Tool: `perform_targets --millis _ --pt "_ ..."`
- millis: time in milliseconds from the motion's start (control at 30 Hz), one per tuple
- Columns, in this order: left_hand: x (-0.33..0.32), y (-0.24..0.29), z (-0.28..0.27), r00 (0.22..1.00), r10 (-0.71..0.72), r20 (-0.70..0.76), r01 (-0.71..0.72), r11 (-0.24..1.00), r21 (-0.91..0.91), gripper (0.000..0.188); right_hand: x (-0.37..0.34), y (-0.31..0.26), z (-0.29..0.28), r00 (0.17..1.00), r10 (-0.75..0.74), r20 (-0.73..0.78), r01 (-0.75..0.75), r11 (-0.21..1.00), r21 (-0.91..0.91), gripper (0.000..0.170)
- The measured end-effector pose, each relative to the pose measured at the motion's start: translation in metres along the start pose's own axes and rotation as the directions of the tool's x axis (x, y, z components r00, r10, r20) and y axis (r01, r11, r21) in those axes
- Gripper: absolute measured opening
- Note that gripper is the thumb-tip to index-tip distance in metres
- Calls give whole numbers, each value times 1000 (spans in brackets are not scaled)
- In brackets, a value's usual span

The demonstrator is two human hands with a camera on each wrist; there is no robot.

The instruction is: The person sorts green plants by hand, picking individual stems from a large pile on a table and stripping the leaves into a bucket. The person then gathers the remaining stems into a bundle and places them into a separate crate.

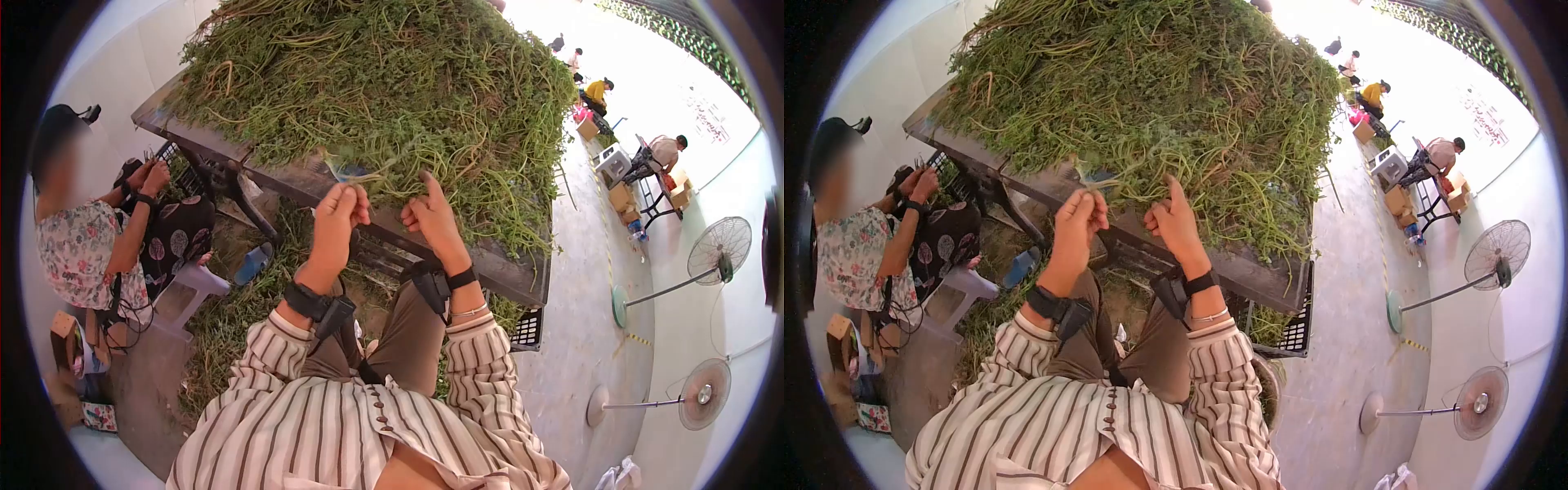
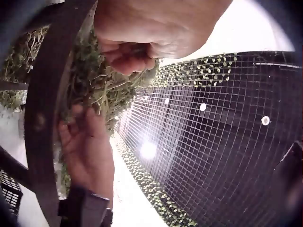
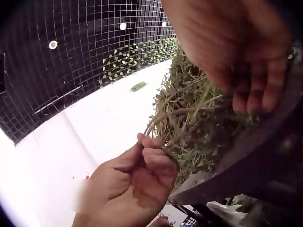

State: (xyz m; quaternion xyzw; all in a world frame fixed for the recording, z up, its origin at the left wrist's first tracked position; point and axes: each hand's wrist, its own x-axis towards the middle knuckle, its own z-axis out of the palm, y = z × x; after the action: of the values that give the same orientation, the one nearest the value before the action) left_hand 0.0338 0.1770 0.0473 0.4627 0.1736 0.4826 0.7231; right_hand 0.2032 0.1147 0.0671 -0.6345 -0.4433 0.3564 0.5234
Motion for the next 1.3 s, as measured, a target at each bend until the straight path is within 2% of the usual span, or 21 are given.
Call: perform_targets --millis 100,333,400,433,500,533,600,633,700,733,800,967,1000,1100,1167,1233,1300 --pt "2 16 -8 997 70 -23 -72 994 -78 24 2 -2 0 1000 1 0 -1 997 -72 56" --pt "19 36 -16 992 110 -59 -117 985 -123 22 5 -1 -3 1000 5 24 -3 993 -115 54" --pt "28 38 -19 992 105 -63 -113 986 -126 22 9 3 -4 999 -54 1 54 991 -124 42" --pt "34 38 -20 992 119 -50 -125 982 -141 22 12 3 -7 998 -55 -2 54 991 -124 42" --pt "40 40 -20 990 138 -30 -141 978 -154 22 16 -3 -13 991 -120 -56 101 957 -273 28" --pt "42 42 -19 989 132 -60 -140 978 -158 22 18 -8 -16 990 -125 -61 104 957 -270 28" --pt "46 44 -18 989 125 -82 -137 978 -157 22 22 -19 -24 985 -143 -95 83 880 -468 24" --pt "46 45 -19 983 132 -125 -154 970 -189 22 26 -20 -29 984 -146 -100 83 882 -464 24" --pt "49 48 -31 977 138 -162 -171 961 -217 21 36 -17 -41 960 -184 -211 25 808 -588 25" --pt "52 52 -45 962 198 -187 -242 937 -250 21 43 -11 -48 924 -285 -255 50 752 -658 27" --pt "51 64 -59 930 281 -237 -343 895 -286 19 47 -8 -66 936 -233 -265 12 771 -637 28" --pt "40 88 -72 914 255 -314 -346 896 -278 18 42 -16 -68 957 -103 -271 -83 799 -595 30" --pt "38 91 -75 911 274 -307 -367 879 -304 17 45 -12 -64 939 -201 -280 -60 706 -705 30" --pt "31 102 -86 893 315 -323 -417 850 -324 15 40 -9 -63 952 -146 -268 -65 760 -646 30" --pt "25 115 -101 878 334 -343 -443 839 -316 14 40 -4 -65 953 -126 -275 -93 743 -663 30" --pt "17 132 -126 821 470 -324 -552 799 -241 10 41 4 -70 953 -103 -286 -124 727 -676 31" --pt "3 150 -159 795 546 -266 -602 763 -233 8 42 11 -78 957 -50 -286 -129 808 -574 31"
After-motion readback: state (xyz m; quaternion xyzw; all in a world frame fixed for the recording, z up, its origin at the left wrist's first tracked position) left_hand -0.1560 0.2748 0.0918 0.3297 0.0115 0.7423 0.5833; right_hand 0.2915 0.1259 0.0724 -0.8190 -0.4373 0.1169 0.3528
